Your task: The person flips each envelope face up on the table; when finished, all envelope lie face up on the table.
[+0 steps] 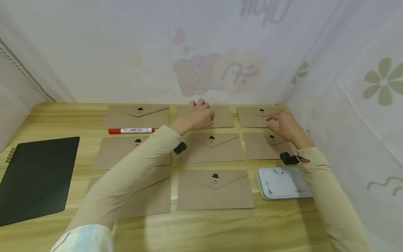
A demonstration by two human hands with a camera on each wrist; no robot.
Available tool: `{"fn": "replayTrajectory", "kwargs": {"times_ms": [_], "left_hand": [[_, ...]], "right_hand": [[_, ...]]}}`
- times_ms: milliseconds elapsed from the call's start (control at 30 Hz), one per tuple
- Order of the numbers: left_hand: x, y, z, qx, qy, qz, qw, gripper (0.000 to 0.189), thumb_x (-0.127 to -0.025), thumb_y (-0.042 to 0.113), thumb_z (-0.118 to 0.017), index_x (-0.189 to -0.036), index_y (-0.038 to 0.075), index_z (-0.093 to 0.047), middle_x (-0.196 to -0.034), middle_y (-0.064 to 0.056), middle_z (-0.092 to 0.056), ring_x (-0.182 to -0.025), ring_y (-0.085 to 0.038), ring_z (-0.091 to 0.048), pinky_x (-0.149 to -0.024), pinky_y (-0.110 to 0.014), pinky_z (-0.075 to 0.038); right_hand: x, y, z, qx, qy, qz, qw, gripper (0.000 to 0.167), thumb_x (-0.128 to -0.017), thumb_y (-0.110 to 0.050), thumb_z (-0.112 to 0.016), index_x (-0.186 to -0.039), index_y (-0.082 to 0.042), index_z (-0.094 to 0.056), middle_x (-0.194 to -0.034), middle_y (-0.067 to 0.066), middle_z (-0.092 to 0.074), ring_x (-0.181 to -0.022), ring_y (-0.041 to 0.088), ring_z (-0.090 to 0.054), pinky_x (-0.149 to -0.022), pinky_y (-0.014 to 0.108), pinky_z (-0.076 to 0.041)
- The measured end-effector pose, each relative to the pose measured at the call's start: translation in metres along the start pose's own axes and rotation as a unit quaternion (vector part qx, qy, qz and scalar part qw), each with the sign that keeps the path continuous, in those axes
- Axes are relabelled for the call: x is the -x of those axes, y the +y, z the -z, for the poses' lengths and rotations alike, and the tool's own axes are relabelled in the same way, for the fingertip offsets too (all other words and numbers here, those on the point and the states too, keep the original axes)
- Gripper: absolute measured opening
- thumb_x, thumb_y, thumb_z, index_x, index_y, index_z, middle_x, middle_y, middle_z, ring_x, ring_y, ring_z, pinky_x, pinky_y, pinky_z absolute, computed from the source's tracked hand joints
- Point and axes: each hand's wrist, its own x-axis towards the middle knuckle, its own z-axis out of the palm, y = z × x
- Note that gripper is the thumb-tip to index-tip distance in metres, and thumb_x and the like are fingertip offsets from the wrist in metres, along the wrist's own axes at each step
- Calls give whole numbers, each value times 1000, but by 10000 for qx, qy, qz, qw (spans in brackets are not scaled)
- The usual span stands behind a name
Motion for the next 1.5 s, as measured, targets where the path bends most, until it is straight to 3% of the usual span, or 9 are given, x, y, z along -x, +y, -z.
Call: {"fn": "replayTrajectory", "kwargs": {"times_ms": [167,267,400,533,667,867,1100,1300,1500], "left_hand": [[17,-36,-4,67,-146,168,9997,28,-90,29,-61,-111,12,-67,-121,-11,-53,-113,-31,-33,-93,-53,-20],[20,-55,-5,162,-188,297,9993,36,-87,31,-65,-117,11,-64,-126,-13,-52,-117,-33,-32,-94,-56,-20],[20,-72,-10,424,-321,360,9979,48,-81,28,-72,-124,11,-59,-135,-10,-48,-123,-34,-29,-96,-56,-19],[19,-83,-17,683,-484,368,9958,58,-76,28,-77,-127,10,-56,-137,-7,-48,-125,-34,-26,-98,-56,-14],[17,-88,-22,776,-564,377,9947,62,-76,31,-77,-130,12,-54,-135,-4,-49,-126,-32,-26,-99,-55,-12],[22,-93,-20,810,-763,475,9927,66,-77,34,-76,-134,12,-51,-134,-5,-49,-118,-32,-30,-96,-52,-14],[31,-96,-15,554,-552,489,9957,61,-76,32,-77,-128,9,-56,-125,-8,-57,-103,-31,-35,-90,-51,-21],[30,-96,-19,629,-453,440,9960,57,-76,32,-76,-125,8,-59,-121,-9,-59,-103,-31,-36,-90,-49,-22],[27,-99,-25,318,-287,316,9986,50,-76,35,-74,-119,12,-65,-118,-5,-62,-100,-29,-41,-88,-46,-22]], "right_hand": [[-5,-11,-4,330,-228,395,9984,27,-85,-7,-67,-108,8,-63,-105,25,-63,-93,39,-59,-79,49,-46],[-14,-21,-10,249,-533,306,9978,31,-86,-8,-65,-114,6,-60,-113,25,-60,-101,39,-57,-83,49,-45],[-31,-35,-21,150,-938,251,9952,33,-88,-8,-62,-119,2,-59,-121,23,-56,-112,40,-50,-91,51,-40],[-47,-44,-34,383,-1094,484,9921,33,-89,-13,-61,-120,-1,-61,-120,20,-58,-106,36,-55,-89,48,-42],[-58,-45,-43,358,-1004,583,9926,32,-90,-9,-57,-121,0,-60,-118,17,-60,-93,31,-60,-81,45,-46],[-69,-46,-52,367,-1253,484,9903,40,-89,-8,-59,-128,1,-54,-127,18,-54,-114,35,-51,-97,47,-37],[-78,-55,-55,634,-1469,620,9852,45,-89,-10,-58,-132,2,-49,-132,20,-49,-119,37,-46,-101,46,-33],[-78,-54,-56,950,-1326,742,9838,41,-90,-6,-57,-129,5,-50,-127,21,-53,-118,38,-47,-102,46,-31],[-79,-54,-60,1143,-1059,751,9849,32,-95,-6,-48,-125,3,-55,-124,19,-57,-117,37,-48,-101,45,-32]]}}
